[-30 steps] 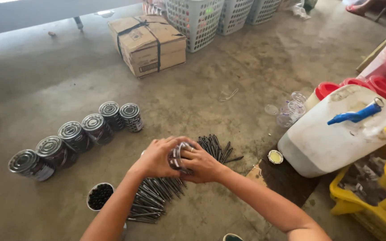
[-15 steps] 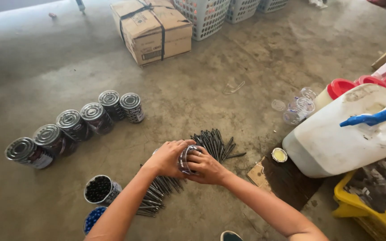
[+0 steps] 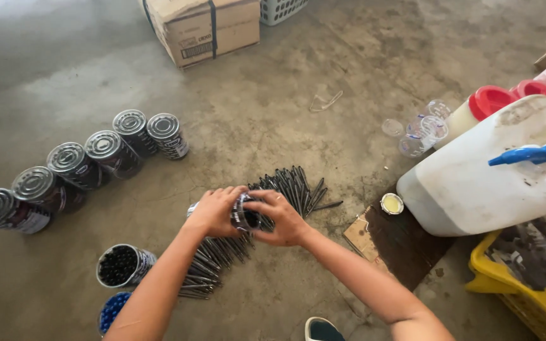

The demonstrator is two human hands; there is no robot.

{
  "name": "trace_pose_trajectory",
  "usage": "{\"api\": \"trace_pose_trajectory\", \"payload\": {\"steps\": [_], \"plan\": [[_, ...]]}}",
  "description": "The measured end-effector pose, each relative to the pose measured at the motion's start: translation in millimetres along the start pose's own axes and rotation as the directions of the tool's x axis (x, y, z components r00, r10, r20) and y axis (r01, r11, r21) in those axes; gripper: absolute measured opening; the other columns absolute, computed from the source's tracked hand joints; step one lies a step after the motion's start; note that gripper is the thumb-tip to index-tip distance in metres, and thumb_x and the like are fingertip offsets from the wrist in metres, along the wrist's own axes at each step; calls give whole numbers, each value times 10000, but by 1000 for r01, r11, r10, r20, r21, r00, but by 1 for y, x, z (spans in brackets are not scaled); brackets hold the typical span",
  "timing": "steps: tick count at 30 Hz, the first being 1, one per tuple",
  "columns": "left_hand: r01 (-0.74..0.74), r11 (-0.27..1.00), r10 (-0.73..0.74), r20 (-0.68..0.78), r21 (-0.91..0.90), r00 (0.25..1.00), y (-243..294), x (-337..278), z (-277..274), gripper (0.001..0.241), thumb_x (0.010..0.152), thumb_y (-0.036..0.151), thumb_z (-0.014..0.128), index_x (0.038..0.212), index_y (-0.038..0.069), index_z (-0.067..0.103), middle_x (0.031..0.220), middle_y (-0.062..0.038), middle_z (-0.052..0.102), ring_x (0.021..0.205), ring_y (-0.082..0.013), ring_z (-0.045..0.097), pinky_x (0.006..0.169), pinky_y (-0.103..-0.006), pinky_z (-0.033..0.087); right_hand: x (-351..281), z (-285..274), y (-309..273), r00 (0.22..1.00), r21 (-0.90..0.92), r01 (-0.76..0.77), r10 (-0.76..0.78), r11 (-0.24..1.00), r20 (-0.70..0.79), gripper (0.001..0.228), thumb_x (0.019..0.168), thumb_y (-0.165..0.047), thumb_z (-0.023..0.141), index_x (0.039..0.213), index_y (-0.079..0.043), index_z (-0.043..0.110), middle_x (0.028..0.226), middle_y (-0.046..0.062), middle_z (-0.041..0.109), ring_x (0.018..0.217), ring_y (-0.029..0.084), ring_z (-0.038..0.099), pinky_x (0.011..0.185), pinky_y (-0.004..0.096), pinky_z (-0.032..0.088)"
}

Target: Picking up and placing small metal or plastic objects into containers while sitting on the floor.

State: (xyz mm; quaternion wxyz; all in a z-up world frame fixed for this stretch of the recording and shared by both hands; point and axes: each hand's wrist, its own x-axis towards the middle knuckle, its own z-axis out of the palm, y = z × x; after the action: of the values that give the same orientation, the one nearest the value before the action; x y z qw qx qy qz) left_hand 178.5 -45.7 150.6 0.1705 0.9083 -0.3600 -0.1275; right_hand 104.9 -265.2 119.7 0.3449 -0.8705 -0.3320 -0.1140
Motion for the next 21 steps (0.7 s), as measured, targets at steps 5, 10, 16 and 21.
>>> {"api": "trace_pose_trajectory", "payload": {"steps": [5, 10, 16, 21], "plan": [[114, 993, -114, 52, 13, 992, -23, 7, 13, 1045, 510, 407, 898, 1429, 235, 431, 1317, -69, 598, 1279, -304, 546, 1041, -480, 427, -23, 59, 100, 910, 148, -347, 370, 926, -188, 385, 870, -293, 773, 1210, -125, 710, 1338, 112, 599, 1307, 311, 571, 1122, 421, 473], [172, 985, -170, 102, -14, 980, -38, 20, 25, 1028, 524, 421, 892, 1427, 256, 430, 1310, -70, 602, 1267, -300, 555, 1039, -492, 426, -36, 100, 155, 785, -11, -610, 603, 792, -141, 423, 866, -307, 785, 1224, -106, 685, 1264, 142, 586, 1199, 355, 552, 1023, 443, 478], [212, 975, -205, 97, -67, 974, -57, 32, 42, 1027, 507, 407, 887, 1417, 253, 439, 1314, -70, 604, 1261, -298, 562, 1038, -516, 423, -58, 152, 179, 734, -409, -601, 677, 686, 58, 567, 808, -350, 787, 1250, -60, 584, 1243, 187, 560, 1176, 377, 544, 875, 478, 534], [212, 974, -208, 64, -74, 976, -65, 29, 45, 996, 526, 413, 873, 1411, 245, 447, 1294, -80, 614, 1269, -312, 559, 1043, -516, 429, -65, 159, 181, 691, -414, -662, 722, 624, -17, 360, 826, -277, 759, 1055, -50, 598, 1222, 201, 599, 1002, 380, 663, 793, 499, 569]]}}
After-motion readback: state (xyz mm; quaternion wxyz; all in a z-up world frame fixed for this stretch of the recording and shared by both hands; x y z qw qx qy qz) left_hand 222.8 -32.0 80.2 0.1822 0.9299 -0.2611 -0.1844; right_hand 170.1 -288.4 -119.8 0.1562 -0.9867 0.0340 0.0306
